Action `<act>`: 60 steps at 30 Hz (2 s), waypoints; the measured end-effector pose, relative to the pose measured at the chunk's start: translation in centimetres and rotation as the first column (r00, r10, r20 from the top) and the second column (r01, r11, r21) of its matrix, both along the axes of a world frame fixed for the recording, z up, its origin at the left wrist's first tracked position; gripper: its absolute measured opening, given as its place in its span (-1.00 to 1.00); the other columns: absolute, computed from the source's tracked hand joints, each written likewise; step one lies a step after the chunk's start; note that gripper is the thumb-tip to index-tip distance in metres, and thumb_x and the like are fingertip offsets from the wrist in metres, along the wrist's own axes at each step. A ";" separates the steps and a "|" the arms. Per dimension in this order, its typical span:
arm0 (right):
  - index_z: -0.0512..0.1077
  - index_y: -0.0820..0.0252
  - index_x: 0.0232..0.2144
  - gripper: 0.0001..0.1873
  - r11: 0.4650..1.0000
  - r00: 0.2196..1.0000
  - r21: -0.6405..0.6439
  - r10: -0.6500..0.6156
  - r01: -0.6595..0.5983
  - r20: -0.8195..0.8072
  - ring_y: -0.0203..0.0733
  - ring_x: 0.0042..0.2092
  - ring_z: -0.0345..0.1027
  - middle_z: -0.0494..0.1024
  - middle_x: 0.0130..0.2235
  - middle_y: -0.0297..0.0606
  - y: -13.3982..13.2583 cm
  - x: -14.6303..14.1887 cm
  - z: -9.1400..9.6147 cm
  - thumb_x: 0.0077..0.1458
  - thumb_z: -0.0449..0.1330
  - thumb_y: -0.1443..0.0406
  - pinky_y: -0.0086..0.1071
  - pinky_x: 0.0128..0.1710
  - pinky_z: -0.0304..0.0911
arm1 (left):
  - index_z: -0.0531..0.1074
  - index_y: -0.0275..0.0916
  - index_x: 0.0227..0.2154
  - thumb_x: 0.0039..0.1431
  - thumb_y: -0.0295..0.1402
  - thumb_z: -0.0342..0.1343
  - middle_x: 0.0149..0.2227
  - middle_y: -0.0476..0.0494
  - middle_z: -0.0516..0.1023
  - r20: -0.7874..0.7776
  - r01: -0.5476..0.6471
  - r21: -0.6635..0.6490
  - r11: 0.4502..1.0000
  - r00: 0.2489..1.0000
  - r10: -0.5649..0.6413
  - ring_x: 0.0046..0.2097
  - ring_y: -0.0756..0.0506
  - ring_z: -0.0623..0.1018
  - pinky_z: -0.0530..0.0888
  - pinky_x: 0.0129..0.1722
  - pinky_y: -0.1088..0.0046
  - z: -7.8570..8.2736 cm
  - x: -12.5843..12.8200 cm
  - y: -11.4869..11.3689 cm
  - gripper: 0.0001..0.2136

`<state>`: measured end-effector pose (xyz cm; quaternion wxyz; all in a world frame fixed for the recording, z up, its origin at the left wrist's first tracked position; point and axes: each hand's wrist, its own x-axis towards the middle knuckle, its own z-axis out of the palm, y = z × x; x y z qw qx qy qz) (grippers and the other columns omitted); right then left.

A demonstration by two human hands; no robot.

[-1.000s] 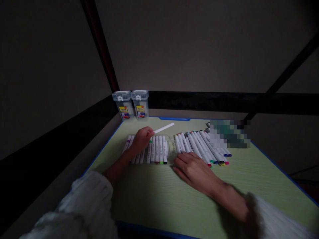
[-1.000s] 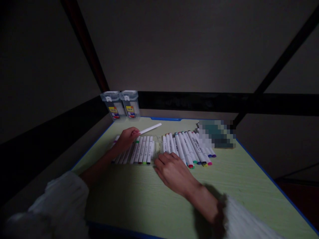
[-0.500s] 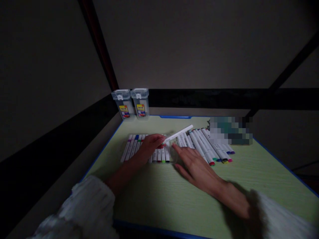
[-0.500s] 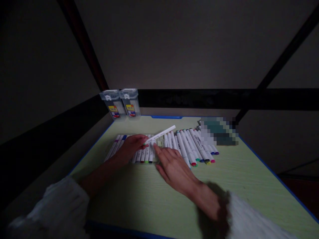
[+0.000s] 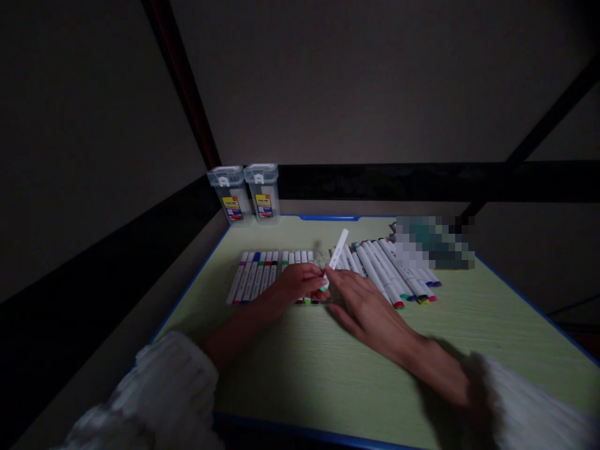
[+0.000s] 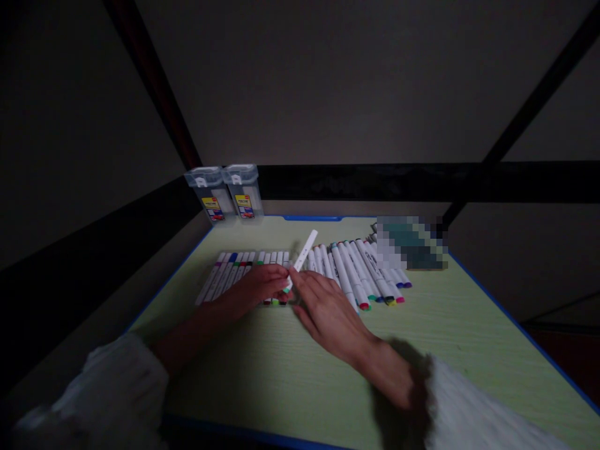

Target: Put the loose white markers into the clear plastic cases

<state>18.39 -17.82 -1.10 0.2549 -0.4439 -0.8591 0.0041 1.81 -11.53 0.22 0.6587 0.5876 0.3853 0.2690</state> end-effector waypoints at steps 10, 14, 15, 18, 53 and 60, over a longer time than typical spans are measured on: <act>0.14 0.25 0.10 -0.55 0.999 0.998 -0.008 0.046 -0.046 -0.033 -0.15 -0.14 0.31 0.46 -0.17 -0.11 0.0 0.1 0.5 0.16 -0.05 0.27 -0.19 -0.16 0.27 | 0.40 -0.33 -0.47 -0.12 -0.35 0.10 -0.60 0.01 0.44 -0.083 0.150 0.180 0.972 0.987 -0.137 -0.54 0.08 0.41 0.28 -0.54 0.61 -1.3 0.2 0.3 -0.85; 0.15 0.24 0.09 -0.55 0.998 0.997 -0.011 0.056 -0.057 -0.044 -0.16 -0.15 0.32 0.47 -0.19 -0.13 0.0 0.2 0.5 0.15 -0.03 0.26 -0.22 -0.16 0.28 | 0.42 -0.33 -0.46 -0.07 -0.37 0.04 -0.63 0.02 0.41 -0.159 0.180 0.238 0.954 0.977 -0.144 -0.55 0.08 0.38 0.25 -0.55 0.62 -0.9 0.2 0.2 -0.87; 0.15 0.24 0.09 -0.55 0.998 0.997 -0.017 0.056 -0.056 -0.045 -0.16 -0.15 0.32 0.47 -0.20 -0.13 -0.1 0.2 0.6 0.15 -0.02 0.25 -0.22 -0.16 0.28 | 0.42 -0.32 -0.46 -0.05 -0.37 0.03 -0.63 0.03 0.41 -0.170 0.188 0.254 0.949 0.974 -0.148 -0.55 0.09 0.37 0.25 -0.55 0.63 -0.8 0.2 0.1 -0.86; 0.20 0.27 0.06 -0.57 0.998 0.997 -0.039 0.048 -0.050 -0.060 -0.16 -0.15 0.31 0.47 -0.20 -0.12 -0.2 0.3 0.6 0.15 -0.02 0.24 -0.22 -0.16 0.27 | 0.42 -0.31 -0.54 -0.01 -0.34 -0.01 -0.65 0.03 0.39 -0.199 0.220 0.317 0.922 0.966 -0.162 -0.57 0.10 0.34 0.24 -0.55 0.63 -0.3 0.0 0.0 -0.83; 0.46 0.25 -0.32 -0.69 0.997 0.999 0.070 0.039 -0.041 0.025 -0.22 -0.36 0.27 0.46 -0.45 -0.23 0.5 -0.4 -0.7 0.17 -0.09 0.34 -0.33 -0.33 0.14 | 0.39 -0.39 -0.34 -0.14 -0.58 0.11 -0.33 -0.11 0.43 -0.024 -0.209 0.369 0.906 0.972 0.234 -0.47 0.03 0.53 0.37 -0.53 0.62 -1.6 2.9 7.2 -0.79; 0.46 0.25 -0.32 -0.73 0.998 0.999 0.060 0.019 -0.022 0.050 -0.21 -0.32 0.26 0.45 -0.40 -0.21 0.6 -0.7 -0.7 0.16 -0.04 0.33 -0.33 -0.33 0.13 | 0.42 -0.39 -0.46 -0.16 -0.59 0.12 -0.46 -0.09 0.48 -0.074 -0.237 0.476 0.847 0.949 0.307 -0.44 0.02 0.52 0.42 -0.49 0.60 -2.4 3.0 7.6 -0.88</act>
